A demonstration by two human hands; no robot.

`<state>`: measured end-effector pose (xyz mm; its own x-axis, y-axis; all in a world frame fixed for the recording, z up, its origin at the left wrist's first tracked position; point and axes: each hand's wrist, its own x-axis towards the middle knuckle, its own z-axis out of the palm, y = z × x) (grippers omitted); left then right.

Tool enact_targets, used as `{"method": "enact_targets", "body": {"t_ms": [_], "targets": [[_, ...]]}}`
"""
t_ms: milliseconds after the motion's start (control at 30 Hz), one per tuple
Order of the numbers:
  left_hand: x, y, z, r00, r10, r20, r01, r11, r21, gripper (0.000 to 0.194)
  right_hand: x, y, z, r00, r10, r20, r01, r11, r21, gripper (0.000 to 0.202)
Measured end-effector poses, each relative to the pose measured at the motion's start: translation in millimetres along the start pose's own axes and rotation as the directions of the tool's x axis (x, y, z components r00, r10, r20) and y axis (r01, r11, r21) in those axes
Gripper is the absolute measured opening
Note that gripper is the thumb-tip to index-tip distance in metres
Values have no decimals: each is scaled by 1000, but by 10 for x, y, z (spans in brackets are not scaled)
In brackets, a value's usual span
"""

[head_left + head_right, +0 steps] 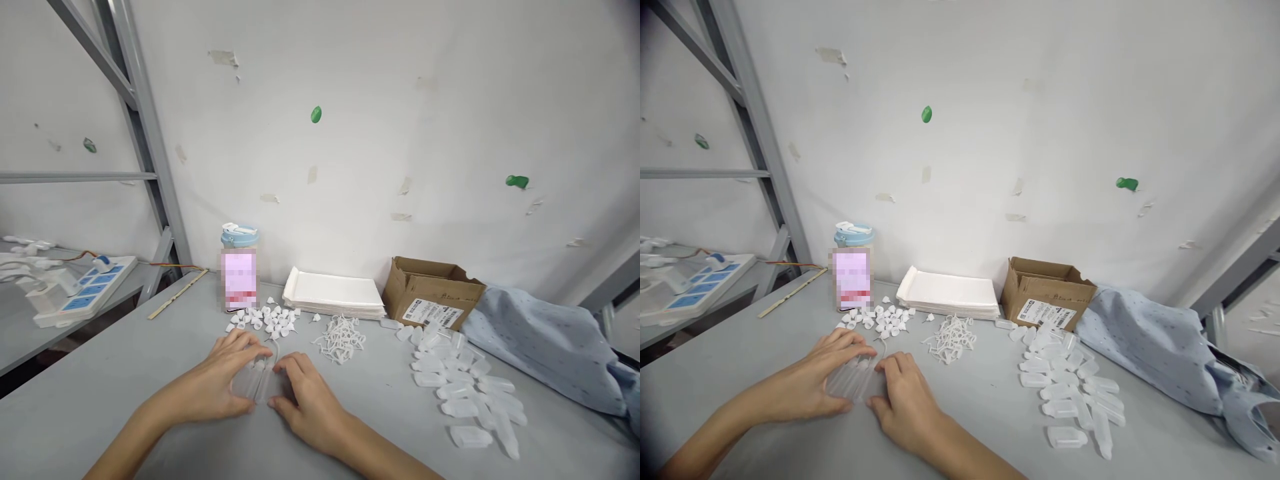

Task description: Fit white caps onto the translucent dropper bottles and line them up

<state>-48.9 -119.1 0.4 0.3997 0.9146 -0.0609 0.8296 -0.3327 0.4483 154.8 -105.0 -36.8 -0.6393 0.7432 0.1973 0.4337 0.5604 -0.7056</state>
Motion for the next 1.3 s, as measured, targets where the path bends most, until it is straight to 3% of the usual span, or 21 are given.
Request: {"method": "enact_targets", "body": {"t_ms": [800,967,1167,1300], "targets": [[-18,-64,24,1000,-9,3,9,999,-46,62,36,51,48,997,62,-39,-62,998,-11,38],[-8,-20,57,999,37,-37,-38,999,-36,54,41,52,48,998,51,-43,-51,999,2,38],[25,73,73,1000,27,-6,-27,999,-47,46,39,43,46,997,71,-38,-69,997,35,38],[39,61,106,999,32,-28,-34,998,-44,51,30,73,38,996,76,-40,-74,995,62,40]]}}
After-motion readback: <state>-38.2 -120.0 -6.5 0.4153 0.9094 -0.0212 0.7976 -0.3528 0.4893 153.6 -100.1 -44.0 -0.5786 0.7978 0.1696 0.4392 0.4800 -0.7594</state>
